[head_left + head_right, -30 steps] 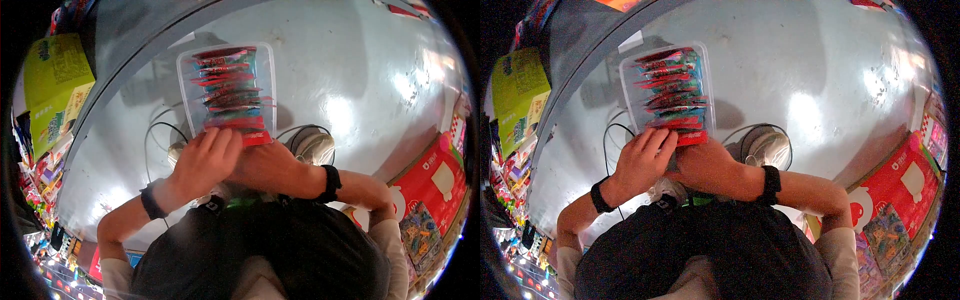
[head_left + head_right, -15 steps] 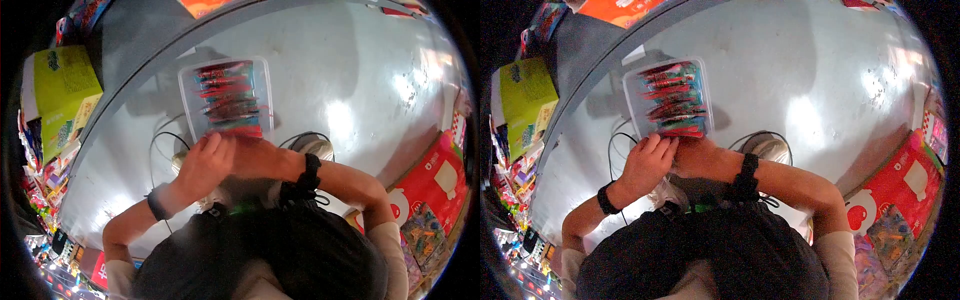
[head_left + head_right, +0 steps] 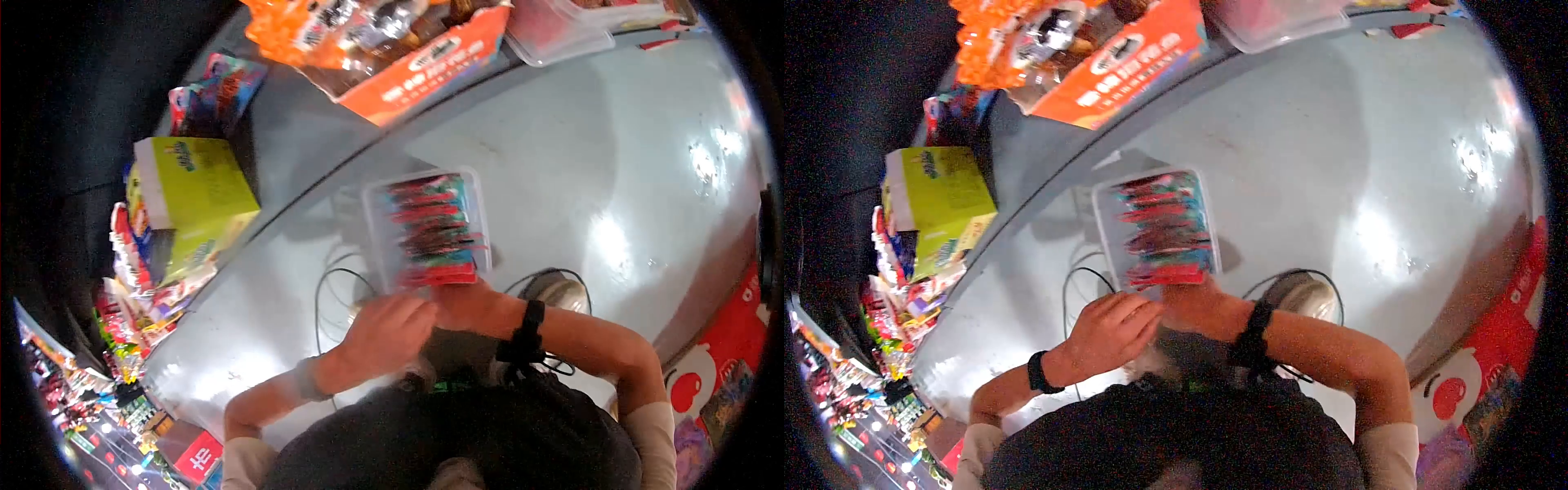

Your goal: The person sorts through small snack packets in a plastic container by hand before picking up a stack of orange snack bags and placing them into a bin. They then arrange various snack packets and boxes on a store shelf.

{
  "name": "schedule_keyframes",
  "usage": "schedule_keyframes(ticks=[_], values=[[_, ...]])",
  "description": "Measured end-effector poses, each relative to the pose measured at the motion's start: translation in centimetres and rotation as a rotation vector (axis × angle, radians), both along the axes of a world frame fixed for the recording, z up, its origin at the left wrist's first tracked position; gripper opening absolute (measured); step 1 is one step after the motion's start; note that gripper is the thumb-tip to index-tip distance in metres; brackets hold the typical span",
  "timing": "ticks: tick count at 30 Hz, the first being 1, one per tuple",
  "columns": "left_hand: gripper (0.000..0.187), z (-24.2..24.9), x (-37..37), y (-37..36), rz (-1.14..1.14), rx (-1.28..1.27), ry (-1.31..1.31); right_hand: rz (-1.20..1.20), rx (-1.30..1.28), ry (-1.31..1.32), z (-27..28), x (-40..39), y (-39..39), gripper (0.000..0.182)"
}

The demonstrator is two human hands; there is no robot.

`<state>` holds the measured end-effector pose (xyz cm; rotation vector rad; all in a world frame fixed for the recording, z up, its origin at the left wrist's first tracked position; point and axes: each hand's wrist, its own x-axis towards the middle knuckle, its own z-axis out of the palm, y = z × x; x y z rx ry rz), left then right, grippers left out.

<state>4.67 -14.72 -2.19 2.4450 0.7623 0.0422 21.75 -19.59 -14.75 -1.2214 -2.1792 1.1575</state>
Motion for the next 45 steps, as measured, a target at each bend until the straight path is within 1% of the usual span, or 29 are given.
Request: schedule_keyframes(ticks=[1, 3, 4, 5, 6, 7, 9, 10, 11, 12, 14, 15, 17, 18, 20, 21, 22, 25, 29, 34, 35, 37, 38, 39, 41, 42, 43, 44, 45], values=[[0.025, 1.2, 0.1, 1.1, -0.001, 0.018, 0.013, -0.039, -0.117, 0.056, 0.5, 0.1, 0.4, 0.048], [0.013, 3.7, 0.8, 4.0, 0.400, -0.369, -0.125, -0.057, -0.047, 0.060, 2.6, 0.7, 1.4, 0.052], [0.010, 4.0, 0.5, 5.2, 0.564, -0.259, -0.290, -0.078, 0.008, 0.053, 3.2, 1.0, 1.8, 0.056], [0.011, 5.0, 0.2, 7.0, 0.658, -0.069, -0.298, -0.083, 0.024, 0.056, 3.1, 1.1, 1.8, 0.056], [0.023, 4.4, -1.0, 9.6, 0.705, -0.018, -0.480, -0.017, 0.071, -0.048, 2.8, 1.0, 1.7, 0.056], [0.032, 5.4, -1.1, 12.0, 0.854, -0.141, -0.629, 0.048, 0.113, -0.153, 2.6, 1.0, 1.5, 0.057], [0.046, 5.0, -1.7, 18.4, 0.880, 0.195, -0.616, 0.035, 0.073, -0.150, 2.6, 1.0, 1.4, 0.056], [0.066, 4.7, -3.0, 21.2, 0.788, 0.420, -0.412, 0.028, 0.024, -0.151, 2.6, 1.0, 1.3, 0.055], [0.082, 5.0, -3.6, 22.9, 0.796, 0.590, -0.070, 0.026, 0.033, -0.145, 2.3, 1.1, 1.0, 0.055], [0.082, 4.7, -4.3, 24.3, 0.792, 0.603, -0.068, 0.029, 0.054, -0.097, 1.8, 1.0, 0.8, 0.055], [0.093, 3.1, -5.1, 26.9, 0.839, 0.612, 0.433, 0.023, 0.079, -0.040, 1.7, 1.0, 0.9, 0.054], [0.093, 2.5, -4.8, 28.4, 0.834, 0.620, 0.438, 0.008, 0.118, -0.057, 1.9, 1.0, 1.0, 0.053], [0.085, 1.7, -4.2, 30.8, 0.824, 0.466, 0.867, -0.006, 0.154, -0.065, 1.9, 0.9, 0.7, 0.052], [0.085, 1.7, -3.9, 31.6, 0.821, 0.469, 0.875, 0.002, 0.113, -0.038, 1.7, 0.9, 0.6, 0.052], [0.070, 2.1, -3.5, 33.0, 0.569, 0.221, 1.016, 0.005, 0.074, -0.008, 1.8, 1.3, 0.8, 0.052], [0.058, 3.2, -3.8, 32.1, 0.541, 0.289, 0.985, -0.040, 0.077, 0.110, 2.6, 1.6, 1.5, 0.051], [0.056, 3.3, -4.3, 32.1, 0.520, 0.323, 0.969, -0.089, 0.078, 0.227, 3.1, 1.9, 1.9, 0.051], [0.050, 2.3, -6.5, 33.2, 0.461, 0.429, 0.907, -0.086, 0.105, 0.253, 0.2, 0.9, 0.7, 0.049], [0.042, 0.4, -9.4, 33.7, 0.382, 0.571, 0.799, -0.178, 0.046, 0.325, 1.3, 1.5, 0.8, 0.047], [0.032, -1.8, -12.0, 31.7, 0.226, 0.726, 0.591, -0.255, 0.209, 0.263, 1.0, 0.5, 0.8, 0.041], [0.029, -2.4, -12.4, 31.2, 0.192, 0.746, 0.554, -0.253, 0.205, 0.263, 0.3, 0.0, 0.3, 0.041], [0.025, -3.2, -12.1, 29.5, 0.133, 0.781, 0.488, -0.135, 0.023, 0.077, -2.0, -1.5, -0.4, 0.040], [0.023, -3.5, -11.7, 28.5, 0.115, 0.791, 0.474, -0.134, 0.022, 0.078, -3.1, -2.2, -0.5, 0.040], [0.023, -2.7, -10.5, 27.2, 0.118, 0.788, 0.474, -0.202, -0.039, 0.174, -4.3, -2.9, -0.5, 0.038], [0.045, 0.3, -4.3, 23.3, 0.486, 0.444, 0.797, -0.339, -0.162, 0.360, -6.3, -4.1, -0.4, 0.036], [0.045, 1.9, -2.0, 21.9, 0.488, 0.439, 0.794, -0.408, -0.224, 0.451, -7.1, -4.4, -0.3, 0.034], [0.039, 3.4, 0.0, 20.7, 0.509, 0.416, 0.779, -0.480, -0.287, 0.542, -7.7, -4.6, -0.4, 0.033], [0.033, 4.0, 1.0, 19.6, 0.530, 0.392, 0.761, -0.480, -0.289, 0.535, -5.9, -3.0, 0.4, 0.033], [0.033, 4.0, 0.8, 18.5, 0.530, 0.386, 0.755, -0.397, -0.210, 0.483, -2.5, -0.2, 1.6, 0.034]])
